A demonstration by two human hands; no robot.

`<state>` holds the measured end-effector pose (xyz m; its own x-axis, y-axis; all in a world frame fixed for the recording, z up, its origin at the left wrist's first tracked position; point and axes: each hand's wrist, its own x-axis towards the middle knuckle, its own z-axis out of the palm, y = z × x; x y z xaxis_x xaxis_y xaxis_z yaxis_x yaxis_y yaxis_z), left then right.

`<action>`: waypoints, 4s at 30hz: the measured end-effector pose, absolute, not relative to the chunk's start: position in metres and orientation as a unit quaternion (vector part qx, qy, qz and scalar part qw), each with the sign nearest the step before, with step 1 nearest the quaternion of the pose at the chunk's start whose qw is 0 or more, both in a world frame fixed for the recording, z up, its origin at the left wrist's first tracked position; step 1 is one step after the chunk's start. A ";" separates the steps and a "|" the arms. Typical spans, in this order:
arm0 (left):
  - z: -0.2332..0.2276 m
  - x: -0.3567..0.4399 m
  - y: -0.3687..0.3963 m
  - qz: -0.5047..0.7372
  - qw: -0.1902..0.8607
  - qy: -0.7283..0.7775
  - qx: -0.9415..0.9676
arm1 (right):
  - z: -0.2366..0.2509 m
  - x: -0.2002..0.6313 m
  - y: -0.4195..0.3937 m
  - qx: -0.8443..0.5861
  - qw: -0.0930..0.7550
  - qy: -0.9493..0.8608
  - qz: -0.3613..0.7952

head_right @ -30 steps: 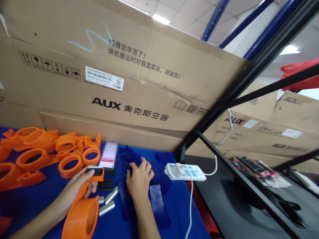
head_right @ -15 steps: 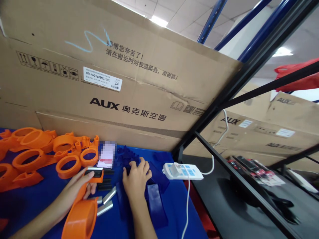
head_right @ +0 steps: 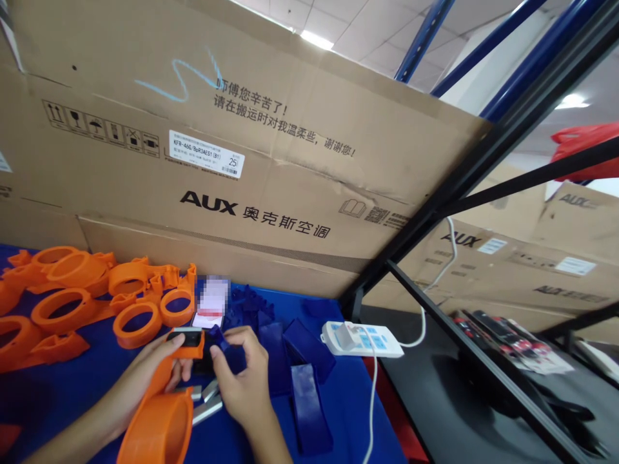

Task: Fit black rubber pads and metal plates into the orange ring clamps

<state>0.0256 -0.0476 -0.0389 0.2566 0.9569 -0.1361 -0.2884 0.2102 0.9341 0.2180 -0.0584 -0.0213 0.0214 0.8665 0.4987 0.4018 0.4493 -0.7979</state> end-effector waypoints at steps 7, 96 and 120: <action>-0.042 0.025 -0.045 0.483 0.675 0.402 0.386 | -0.025 0.197 -0.064 -0.452 0.530 -0.679 0.232; -0.041 0.021 -0.049 0.445 0.667 0.403 0.441 | -0.009 0.210 -0.071 -0.401 0.438 -0.803 0.049; -0.046 0.015 -0.058 0.458 0.724 0.361 0.369 | -0.002 0.214 -0.072 -0.369 0.438 -0.815 0.089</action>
